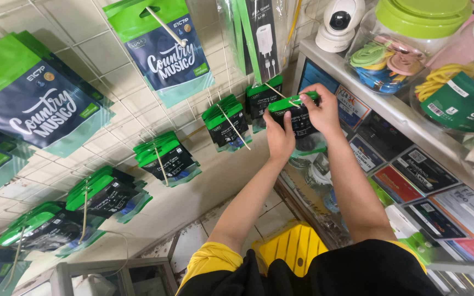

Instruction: The person takes several green packages of charging cables from a wall display and places them into a cardboard box on a glass counter.

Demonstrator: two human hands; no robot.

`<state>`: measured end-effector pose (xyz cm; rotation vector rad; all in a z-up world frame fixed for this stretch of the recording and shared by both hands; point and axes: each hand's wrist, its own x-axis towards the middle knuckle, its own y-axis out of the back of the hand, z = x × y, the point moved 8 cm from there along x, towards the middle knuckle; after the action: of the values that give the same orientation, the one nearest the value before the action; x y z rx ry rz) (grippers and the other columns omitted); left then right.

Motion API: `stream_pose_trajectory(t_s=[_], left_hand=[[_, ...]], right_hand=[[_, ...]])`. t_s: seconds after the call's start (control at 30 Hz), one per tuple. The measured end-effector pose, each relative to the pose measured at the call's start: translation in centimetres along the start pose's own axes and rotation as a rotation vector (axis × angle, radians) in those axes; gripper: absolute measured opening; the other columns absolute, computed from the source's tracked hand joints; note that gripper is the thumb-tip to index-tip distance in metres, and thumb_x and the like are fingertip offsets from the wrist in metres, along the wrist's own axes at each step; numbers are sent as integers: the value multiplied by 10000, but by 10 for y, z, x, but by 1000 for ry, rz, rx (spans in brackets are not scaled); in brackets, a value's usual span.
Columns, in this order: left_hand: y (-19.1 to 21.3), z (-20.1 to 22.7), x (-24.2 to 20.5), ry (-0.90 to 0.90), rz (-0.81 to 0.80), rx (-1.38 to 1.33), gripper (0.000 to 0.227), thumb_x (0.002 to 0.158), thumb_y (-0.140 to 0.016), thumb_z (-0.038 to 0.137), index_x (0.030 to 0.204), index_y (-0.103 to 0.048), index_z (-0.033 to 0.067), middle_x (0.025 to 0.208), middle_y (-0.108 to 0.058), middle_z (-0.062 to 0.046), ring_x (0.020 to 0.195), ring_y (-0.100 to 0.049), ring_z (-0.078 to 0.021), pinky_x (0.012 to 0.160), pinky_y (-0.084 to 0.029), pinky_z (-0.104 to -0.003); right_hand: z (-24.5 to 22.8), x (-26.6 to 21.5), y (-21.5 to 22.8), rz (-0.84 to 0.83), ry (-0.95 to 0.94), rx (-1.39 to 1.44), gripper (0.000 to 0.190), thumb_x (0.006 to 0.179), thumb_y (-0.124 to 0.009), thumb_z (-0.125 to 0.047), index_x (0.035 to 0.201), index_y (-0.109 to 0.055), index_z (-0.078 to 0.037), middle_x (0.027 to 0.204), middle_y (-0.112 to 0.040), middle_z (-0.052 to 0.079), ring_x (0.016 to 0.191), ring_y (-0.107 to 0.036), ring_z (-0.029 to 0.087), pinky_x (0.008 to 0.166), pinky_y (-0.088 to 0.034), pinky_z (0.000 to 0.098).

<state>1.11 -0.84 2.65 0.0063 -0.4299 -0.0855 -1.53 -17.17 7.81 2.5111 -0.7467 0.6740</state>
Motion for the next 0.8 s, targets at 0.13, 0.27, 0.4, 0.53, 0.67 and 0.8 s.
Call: stream_pose_trajectory(t_s=[0.13, 0.27, 0.4, 0.53, 0.67, 0.8], left_hand=[[0, 15, -14, 52, 2, -30, 446, 1054, -572, 266, 1339, -403, -32, 1118, -669, -320, 1036, -662, -499, 890, -498, -511], [4, 33, -23, 11, 5, -35, 424, 1051, -570, 266, 1312, -394, -18, 1081, -668, -314, 994, -656, -514, 842, -501, -536], [14, 47, -37, -9, -23, 4, 392, 1059, -582, 277, 1256, -408, -14, 1049, -674, -316, 957, -653, -534, 790, -499, -564], [45, 64, -56, -34, -39, 24, 410, 1051, -575, 281, 1279, -408, -15, 1041, -682, -316, 932, -653, -532, 777, -486, -574], [102, 92, -84, -130, 1, 9, 439, 1043, -604, 250, 1320, -413, -31, 1027, -683, -296, 917, -677, -494, 770, -524, -522], [188, 116, -117, -176, 91, 46, 421, 1042, -636, 201, 1308, -422, -45, 1016, -678, -276, 900, -687, -459, 778, -543, -470]], right_hand=[[-22, -9, 13, 34, 39, 3, 90, 979, -716, 31, 1052, -683, -9, 947, -705, 33, 852, -597, 83, 789, -482, 248], [-37, -21, 22, 76, 55, 83, 122, 986, -696, 46, 1087, -664, -15, 1021, -697, 27, 937, -613, 79, 855, -490, 235], [-56, -40, 29, 142, 72, 97, 158, 986, -686, 71, 1114, -652, -15, 1019, -661, 15, 938, -583, 79, 854, -473, 231], [-78, -67, 22, 161, 56, 71, 152, 994, -704, 70, 1117, -660, -9, 1011, -659, 15, 927, -572, 78, 839, -460, 231], [-116, -100, -5, 140, 63, 235, 170, 1023, -694, 68, 1160, -633, -11, 1073, -670, 14, 981, -596, 76, 886, -467, 226], [-179, -143, -50, 57, 56, 389, 341, 998, -712, 63, 1297, -567, -15, 1112, -661, 12, 1022, -618, 85, 927, -488, 233]])
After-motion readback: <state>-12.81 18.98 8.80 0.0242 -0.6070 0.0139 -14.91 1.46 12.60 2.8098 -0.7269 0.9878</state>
